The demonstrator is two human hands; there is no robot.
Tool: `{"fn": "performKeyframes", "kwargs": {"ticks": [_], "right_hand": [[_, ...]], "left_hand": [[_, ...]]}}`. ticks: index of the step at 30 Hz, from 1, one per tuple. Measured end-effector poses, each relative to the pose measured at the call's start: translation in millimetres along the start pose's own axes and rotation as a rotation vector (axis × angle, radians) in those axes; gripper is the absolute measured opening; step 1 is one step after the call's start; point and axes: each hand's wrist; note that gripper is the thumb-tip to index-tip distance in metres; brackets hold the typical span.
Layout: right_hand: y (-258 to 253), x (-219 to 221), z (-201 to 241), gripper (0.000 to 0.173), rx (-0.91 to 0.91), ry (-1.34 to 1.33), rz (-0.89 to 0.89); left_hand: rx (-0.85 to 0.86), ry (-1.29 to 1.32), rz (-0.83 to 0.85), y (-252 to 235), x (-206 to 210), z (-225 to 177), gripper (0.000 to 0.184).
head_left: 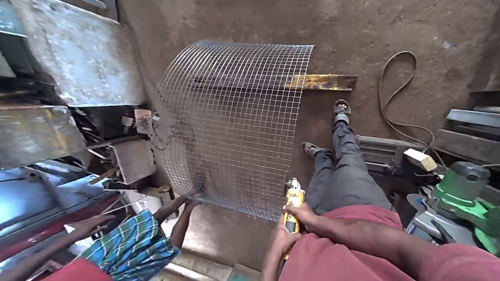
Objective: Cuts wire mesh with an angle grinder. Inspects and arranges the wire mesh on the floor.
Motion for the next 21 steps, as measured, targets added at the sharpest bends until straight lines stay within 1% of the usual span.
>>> {"fn": "performKeyframes", "kwargs": {"ticks": [3,8,11,16,19,21], "right_hand": [[-2,-3,3,0.069,-0.003,-0.017,-0.009],[-6,-4,5,0.066,0.006,-0.008,-0.009],[-10,-3,5,0.069,0.009,-0.013,-0.019],[-9,-4,10,0.066,-0.027,-0.038,-0.029],[-5,-5,15,0.071,-0.053,-0.038,-0.059],[-5,-6,19,0.073,-0.061,-0.019,-0.084]], "left_hand": [[-0.012,-0.034,0.013,0,-3,-9,0.104],[-0.008,-0.02,-0.007,-5,1,-10,0.103],[-0.017,-0.032,-0.002,-7,-1,-11,0.102],[-0.002,-0.015,-0.025,-8,-1,-19,0.11],[0.002,-0.059,-0.046,-8,-2,-23,0.112],[0.037,-0.035,-0.061,-6,-3,-30,0.11]]}}
Point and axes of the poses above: each hand's wrist, its own y-axis away from the middle knuckle, its own x-axis out of the palm, z = x × y, and after that the axes turned 3 degrees about y, right-handed
